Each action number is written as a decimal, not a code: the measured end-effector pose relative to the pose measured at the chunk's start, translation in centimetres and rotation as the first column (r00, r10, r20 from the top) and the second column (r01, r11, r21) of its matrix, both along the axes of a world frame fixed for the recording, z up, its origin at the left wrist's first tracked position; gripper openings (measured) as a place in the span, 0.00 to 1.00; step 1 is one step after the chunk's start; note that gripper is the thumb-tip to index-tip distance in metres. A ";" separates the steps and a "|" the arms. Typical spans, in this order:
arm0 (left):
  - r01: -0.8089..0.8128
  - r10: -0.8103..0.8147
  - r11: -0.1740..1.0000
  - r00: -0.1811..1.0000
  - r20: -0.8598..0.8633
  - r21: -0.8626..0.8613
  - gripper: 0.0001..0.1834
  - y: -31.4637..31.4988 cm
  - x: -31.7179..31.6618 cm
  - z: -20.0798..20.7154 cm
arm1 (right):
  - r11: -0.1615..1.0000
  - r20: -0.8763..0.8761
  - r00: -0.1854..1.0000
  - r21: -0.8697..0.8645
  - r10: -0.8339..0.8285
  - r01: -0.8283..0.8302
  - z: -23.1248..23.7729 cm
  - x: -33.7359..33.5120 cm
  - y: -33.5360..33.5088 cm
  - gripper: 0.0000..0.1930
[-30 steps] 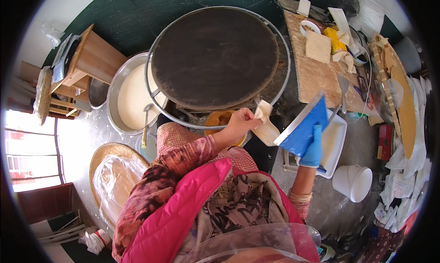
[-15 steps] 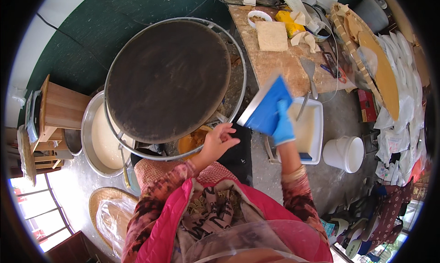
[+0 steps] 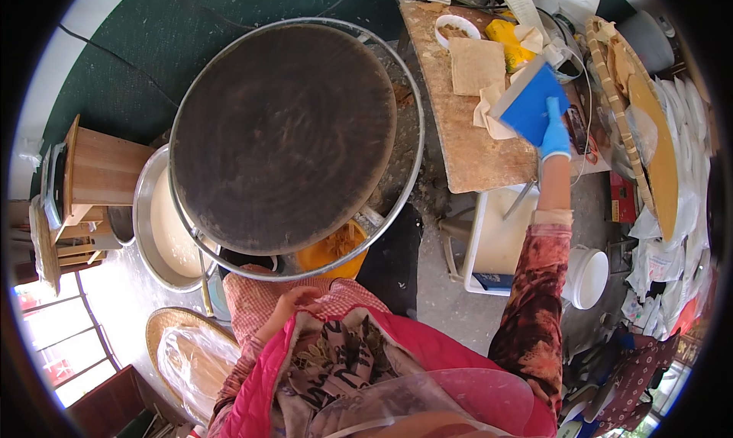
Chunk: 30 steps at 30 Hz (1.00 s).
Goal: The person handles a large sheet of dough, places it on a woven tray, and moves around a cluttered kitchen workspace. They stir a batter in a metal bowl, scrape residue from a griddle, and clean tools in a water basin. The person then wipes the griddle surface with a sponge and places a blue scraper on a cutting board.
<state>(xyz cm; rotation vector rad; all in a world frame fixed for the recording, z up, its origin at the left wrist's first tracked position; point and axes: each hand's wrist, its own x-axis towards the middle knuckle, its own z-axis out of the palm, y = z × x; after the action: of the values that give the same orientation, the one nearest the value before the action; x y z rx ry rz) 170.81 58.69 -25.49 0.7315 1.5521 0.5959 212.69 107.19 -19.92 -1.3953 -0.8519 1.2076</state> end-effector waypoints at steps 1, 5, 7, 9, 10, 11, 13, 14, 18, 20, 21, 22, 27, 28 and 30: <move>-0.017 0.017 1.000 1.000 -0.006 0.018 0.18 -0.5 -0.5 -0.1 | 0.999 0.204 0.979 -0.049 0.010 0.000 -1.3 -0.2 -0.5 0.35; -0.058 0.068 0.996 0.986 -0.154 0.073 0.20 -1.8 -1.8 -1.0 | 0.959 0.594 0.800 0.265 -0.078 -0.104 -7.5 0.8 -0.7 0.36; -0.040 0.078 0.985 0.971 -0.226 0.168 0.20 -2.7 -2.1 -0.9 | 0.997 0.449 0.891 -0.025 -0.059 0.079 -8.6 2.4 0.1 0.37; -0.069 0.128 0.979 0.942 -0.311 0.193 0.21 -3.5 -2.7 -0.7 | 0.952 0.653 0.756 -0.208 -0.034 0.223 -7.7 3.6 0.7 0.38; -0.105 0.166 0.977 0.922 -0.349 0.185 0.21 -4.0 -3.0 -0.5 | 0.941 0.715 0.698 -0.262 0.039 0.215 -6.4 3.8 0.5 0.41; -0.142 0.192 0.978 0.905 -0.380 0.155 0.22 -4.6 -3.3 -0.3 | 0.985 0.831 0.554 -0.060 -0.042 0.165 -5.4 3.3 -0.6 0.42; -0.225 0.282 0.959 0.806 -0.520 0.173 0.23 -6.1 -4.1 0.3 | 0.983 0.880 0.441 0.181 -0.178 0.035 -2.4 1.2 -4.5 0.42; -0.263 0.318 0.948 0.746 -0.585 0.180 0.24 -7.0 -4.4 0.6 | 0.966 0.851 0.489 0.251 -0.192 -0.058 -1.4 -0.7 -7.9 0.42; 0.009 0.166 0.984 0.302 -0.939 0.177 0.29 -11.7 -4.9 1.2 | 0.567 0.654 0.437 0.014 0.618 -0.823 -1.9 -10.5 -27.1 0.37; -0.111 0.212 0.977 0.399 -0.892 0.183 0.29 -13.3 -5.3 0.5 | 0.194 0.759 0.208 0.109 0.617 -0.975 -3.5 -13.7 -35.2 0.32; -0.194 0.248 0.966 0.495 -0.832 0.172 0.27 -13.8 -5.8 0.0 | 0.074 0.813 0.028 -0.019 0.582 -0.997 -4.7 -14.8 -38.2 0.29; -0.267 0.281 0.953 0.587 -0.759 0.146 0.25 -14.3 -6.2 -0.4 | 0.016 0.814 -0.122 -0.159 0.568 -0.987 -5.7 -15.2 -40.3 0.27; -0.446 0.401 0.894 0.829 -0.390 -0.029 0.13 -15.3 -9.8 -0.9 | 0.039 0.869 -0.313 -0.354 0.383 -0.934 -6.2 -8.6 -40.6 0.22; -0.443 0.385 0.889 0.860 -0.336 -0.113 0.11 -15.7 -10.6 -0.7 | 0.038 0.894 -0.239 -0.273 0.380 -0.961 -5.9 -6.9 -39.6 0.22; -0.348 0.342 0.937 0.902 -0.264 0.026 0.11 -16.5 -12.1 -0.8 | 0.458 0.933 -0.128 -0.280 0.335 -0.844 -5.9 -3.9 -37.0 0.25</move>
<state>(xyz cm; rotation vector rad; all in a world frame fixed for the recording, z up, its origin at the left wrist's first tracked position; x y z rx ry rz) 158.70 42.17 -26.32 0.5354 1.9580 0.7641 208.79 70.17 -25.80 -1.1725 -2.8602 0.4555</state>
